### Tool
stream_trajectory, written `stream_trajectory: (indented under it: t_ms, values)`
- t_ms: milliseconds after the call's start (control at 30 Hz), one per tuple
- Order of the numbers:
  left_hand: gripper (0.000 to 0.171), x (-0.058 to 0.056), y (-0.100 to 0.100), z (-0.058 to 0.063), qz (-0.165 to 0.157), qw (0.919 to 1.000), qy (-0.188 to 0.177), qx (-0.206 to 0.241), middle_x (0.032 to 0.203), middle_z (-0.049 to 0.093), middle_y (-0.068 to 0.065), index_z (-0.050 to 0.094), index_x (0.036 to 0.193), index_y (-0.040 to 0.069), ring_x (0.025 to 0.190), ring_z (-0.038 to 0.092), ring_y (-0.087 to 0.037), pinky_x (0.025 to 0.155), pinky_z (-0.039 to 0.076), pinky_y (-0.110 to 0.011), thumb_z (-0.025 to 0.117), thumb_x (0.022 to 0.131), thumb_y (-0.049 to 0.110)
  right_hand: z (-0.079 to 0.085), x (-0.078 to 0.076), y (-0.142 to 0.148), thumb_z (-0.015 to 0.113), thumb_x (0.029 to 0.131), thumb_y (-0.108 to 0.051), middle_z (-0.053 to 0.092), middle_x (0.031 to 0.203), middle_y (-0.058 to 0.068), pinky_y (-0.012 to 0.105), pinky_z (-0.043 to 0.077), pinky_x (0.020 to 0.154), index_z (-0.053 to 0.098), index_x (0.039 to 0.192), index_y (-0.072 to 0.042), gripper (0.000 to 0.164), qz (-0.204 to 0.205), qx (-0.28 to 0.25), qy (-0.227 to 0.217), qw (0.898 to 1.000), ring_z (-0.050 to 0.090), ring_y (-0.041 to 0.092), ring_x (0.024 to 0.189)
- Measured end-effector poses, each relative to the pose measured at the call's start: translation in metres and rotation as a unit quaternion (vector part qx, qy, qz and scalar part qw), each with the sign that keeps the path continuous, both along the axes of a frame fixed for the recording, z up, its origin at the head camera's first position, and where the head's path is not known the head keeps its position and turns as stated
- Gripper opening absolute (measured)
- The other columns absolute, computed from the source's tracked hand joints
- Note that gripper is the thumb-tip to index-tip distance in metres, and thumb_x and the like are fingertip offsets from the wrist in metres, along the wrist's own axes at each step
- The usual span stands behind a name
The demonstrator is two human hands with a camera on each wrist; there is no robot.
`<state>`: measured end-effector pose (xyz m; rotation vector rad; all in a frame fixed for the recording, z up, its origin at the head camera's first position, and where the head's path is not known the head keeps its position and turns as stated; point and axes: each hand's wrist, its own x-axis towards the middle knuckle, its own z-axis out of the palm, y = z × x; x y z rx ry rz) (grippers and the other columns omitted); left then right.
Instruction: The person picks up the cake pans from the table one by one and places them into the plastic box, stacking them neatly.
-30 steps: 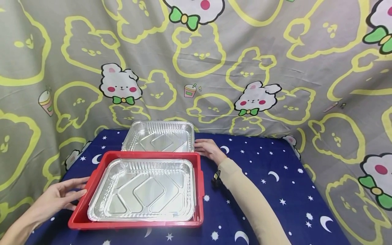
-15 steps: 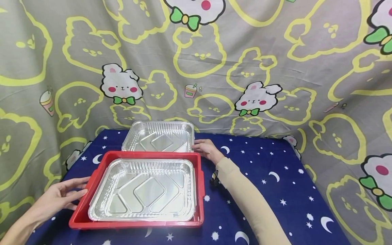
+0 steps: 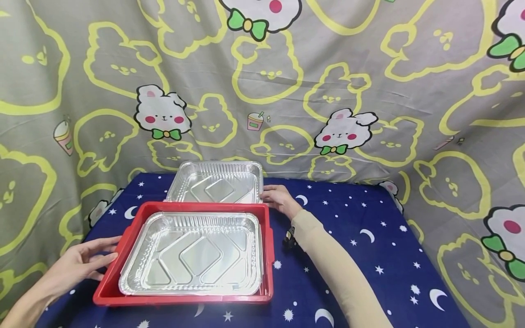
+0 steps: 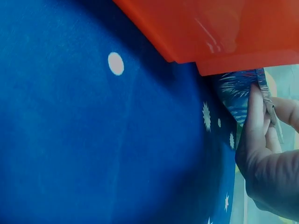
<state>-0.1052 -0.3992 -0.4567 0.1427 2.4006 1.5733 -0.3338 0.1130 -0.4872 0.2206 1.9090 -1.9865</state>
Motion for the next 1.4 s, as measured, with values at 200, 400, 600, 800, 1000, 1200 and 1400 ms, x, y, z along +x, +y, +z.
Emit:
stream_trajectory:
  t_ms: [200, 400, 600, 800, 1000, 1200, 1400]
  values:
    - [0.045, 0.0, 0.0, 0.0, 0.001, 1.0, 0.001, -0.001, 0.118, 0.064, 0.039, 0.058, 0.13, 0.049, 0.096, 0.077, -0.006, 0.072, 0.067, -0.042, 0.057, 0.108, 0.01, 0.003, 0.002, 0.007, 0.066, 0.092, 0.009, 0.074, 0.084, 0.003, 0.023, 0.062, 0.063, 0.057, 0.143, 0.008, 0.052, 0.001, 0.005, 0.016, 1.0, 0.072, 0.011, 0.075]
    - [0.045, 0.0, 0.001, 0.0, 0.003, 1.0, 0.0, -0.002, 0.118, 0.063, 0.04, 0.058, 0.129, 0.05, 0.095, 0.077, -0.005, 0.072, 0.067, -0.042, 0.058, 0.108, 0.01, 0.009, 0.005, 0.012, 0.065, 0.091, 0.012, 0.075, 0.085, 0.006, 0.027, 0.064, 0.066, 0.054, 0.144, 0.01, 0.054, 0.001, -0.007, 0.027, 1.0, 0.074, 0.014, 0.075]
    - [0.042, 0.001, 0.0, 0.0, 0.006, 0.9999, -0.004, -0.01, 0.117, 0.062, 0.041, 0.058, 0.131, 0.047, 0.095, 0.076, -0.005, 0.072, 0.067, -0.041, 0.058, 0.108, 0.012, 0.014, 0.008, 0.017, 0.065, 0.091, 0.012, 0.075, 0.084, 0.006, 0.029, 0.066, 0.068, 0.053, 0.145, 0.009, 0.055, -0.003, -0.014, 0.034, 0.999, 0.074, 0.014, 0.074]
    - [0.042, 0.001, 0.0, 0.0, 0.006, 0.9999, -0.003, -0.01, 0.118, 0.062, 0.042, 0.059, 0.131, 0.046, 0.095, 0.076, -0.004, 0.072, 0.067, -0.041, 0.058, 0.108, 0.011, 0.019, 0.013, 0.022, 0.064, 0.091, 0.011, 0.075, 0.079, 0.003, 0.029, 0.066, 0.07, 0.054, 0.142, 0.01, 0.052, -0.002, -0.009, 0.051, 0.999, 0.073, 0.011, 0.072]
    - [0.041, 0.0, 0.0, -0.001, 0.008, 0.9999, -0.005, -0.013, 0.117, 0.061, 0.043, 0.059, 0.132, 0.045, 0.094, 0.076, -0.005, 0.072, 0.067, -0.041, 0.059, 0.108, 0.012, 0.026, 0.017, 0.029, 0.065, 0.09, 0.01, 0.074, 0.081, 0.003, 0.029, 0.066, 0.07, 0.055, 0.14, 0.01, 0.051, -0.001, -0.002, 0.067, 0.998, 0.073, 0.012, 0.074]
    - [0.041, 0.0, -0.001, -0.001, 0.007, 0.9999, -0.006, -0.013, 0.117, 0.061, 0.042, 0.059, 0.132, 0.046, 0.095, 0.076, -0.005, 0.072, 0.067, -0.041, 0.059, 0.108, 0.012, 0.029, 0.02, 0.035, 0.065, 0.09, 0.01, 0.074, 0.085, 0.005, 0.028, 0.066, 0.07, 0.055, 0.141, 0.01, 0.052, -0.005, -0.006, 0.073, 0.997, 0.072, 0.013, 0.074]
    - [0.046, 0.0, -0.001, -0.002, 0.003, 1.0, 0.003, -0.008, 0.119, 0.061, 0.042, 0.058, 0.128, 0.052, 0.095, 0.076, -0.005, 0.071, 0.067, -0.041, 0.058, 0.108, 0.01, 0.032, 0.023, 0.04, 0.063, 0.091, 0.013, 0.074, 0.082, 0.002, 0.028, 0.066, 0.068, 0.054, 0.14, 0.011, 0.05, -0.006, -0.02, 0.077, 0.997, 0.073, 0.013, 0.072]
